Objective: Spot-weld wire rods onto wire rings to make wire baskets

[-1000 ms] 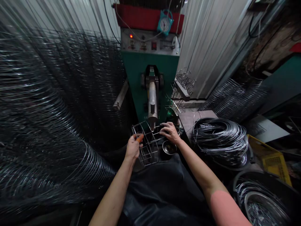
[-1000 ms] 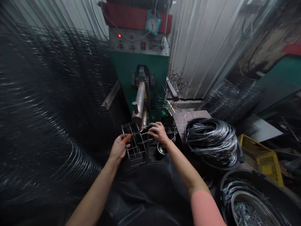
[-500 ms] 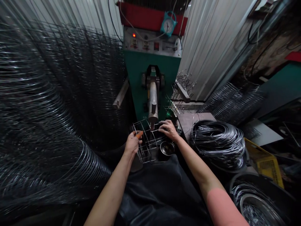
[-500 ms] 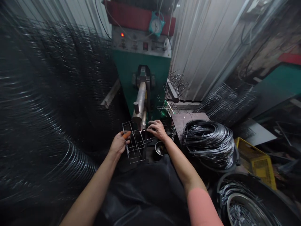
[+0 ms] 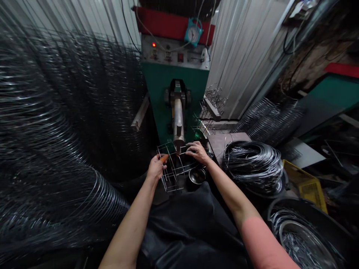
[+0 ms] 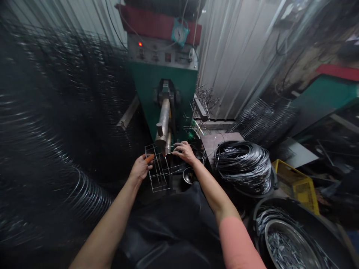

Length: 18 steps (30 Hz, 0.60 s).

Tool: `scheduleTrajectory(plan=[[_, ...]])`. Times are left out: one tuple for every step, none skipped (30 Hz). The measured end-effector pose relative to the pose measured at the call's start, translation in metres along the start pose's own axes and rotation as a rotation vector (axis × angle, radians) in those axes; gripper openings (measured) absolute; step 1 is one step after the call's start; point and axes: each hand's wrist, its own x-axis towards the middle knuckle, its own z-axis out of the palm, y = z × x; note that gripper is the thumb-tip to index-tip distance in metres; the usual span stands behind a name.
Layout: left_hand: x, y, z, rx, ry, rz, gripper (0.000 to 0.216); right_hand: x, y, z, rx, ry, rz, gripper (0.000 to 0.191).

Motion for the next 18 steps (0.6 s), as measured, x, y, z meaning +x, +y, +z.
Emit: scheduleTrajectory(plan=[[-0.003,0.0,0.0,0.002,-0.01,0.004,0.042,-0.001,-0.005,-0.001,-0.003,0.008,0.0,0.008],[-0.008,0.001,-0.002,0.004,-0.021,0.008,0.042,-0.003,-0.011,-0.003,-0.003,0.014,-0.006,0.008],[-0.015,0.001,-0.006,0.009,-0.028,0.011,0.042,-0.006,-0.019,-0.006,0.006,0.013,-0.023,0.008],[-0.023,0.001,-0.012,0.014,-0.039,0.013,0.043,-0.012,-0.027,-0.01,0.026,0.007,-0.048,0.009],[-0.033,0.001,-0.021,0.016,-0.052,0.012,0.042,-0.021,-0.034,-0.017,0.056,0.004,-0.072,0.011],[-0.045,0.001,-0.032,0.013,-0.067,0.007,0.042,-0.034,-0.04,-0.025,0.094,0.011,-0.082,0.016],[-0.057,0.001,-0.046,0.002,-0.083,-0.006,0.04,-0.049,-0.043,-0.033,0.139,0.033,-0.067,0.023],[-0.069,0.001,-0.062,-0.022,-0.091,-0.028,0.037,-0.066,-0.043,-0.042,0.183,0.074,-0.019,0.03],[-0.081,0.001,-0.078,-0.06,-0.087,-0.066,0.033,-0.086,-0.039,-0.049,0.222,0.133,0.064,0.035],[-0.092,0.001,-0.095,-0.112,-0.068,-0.116,0.029,-0.106,-0.034,-0.054,0.251,0.189,0.164,0.037],[-0.102,0.0,-0.109,-0.167,-0.046,-0.17,0.023,-0.126,-0.026,-0.055,0.259,0.221,0.255,0.041],[-0.11,-0.002,-0.122,-0.217,-0.032,-0.222,0.015,-0.146,-0.019,-0.052,0.238,0.207,0.311,0.045],[-0.118,-0.005,-0.132,-0.271,-0.027,-0.271,0.009,-0.163,-0.013,-0.045,0.197,0.147,0.324,0.052],[-0.124,-0.01,-0.138,-0.325,-0.038,-0.319,0.006,-0.178,-0.01,-0.035,0.147,0.068,0.293,0.061],[-0.129,-0.015,-0.143,-0.372,-0.065,-0.369,0.011,-0.19,-0.01,-0.022,0.097,-0.021,0.234,0.069],[-0.134,-0.021,-0.145,-0.417,-0.106,-0.426,0.016,-0.199,-0.014,-0.009,0.049,-0.116,0.16,0.076],[-0.138,-0.028,-0.146,-0.464,-0.15,-0.492,0.019,-0.206,-0.02,0.004,0.005,-0.207,0.085,0.078],[-0.142,-0.034,-0.146,-0.5,-0.191,-0.557,0.021,-0.212,-0.028,0.015,-0.034,-0.293,0.018,0.074]])
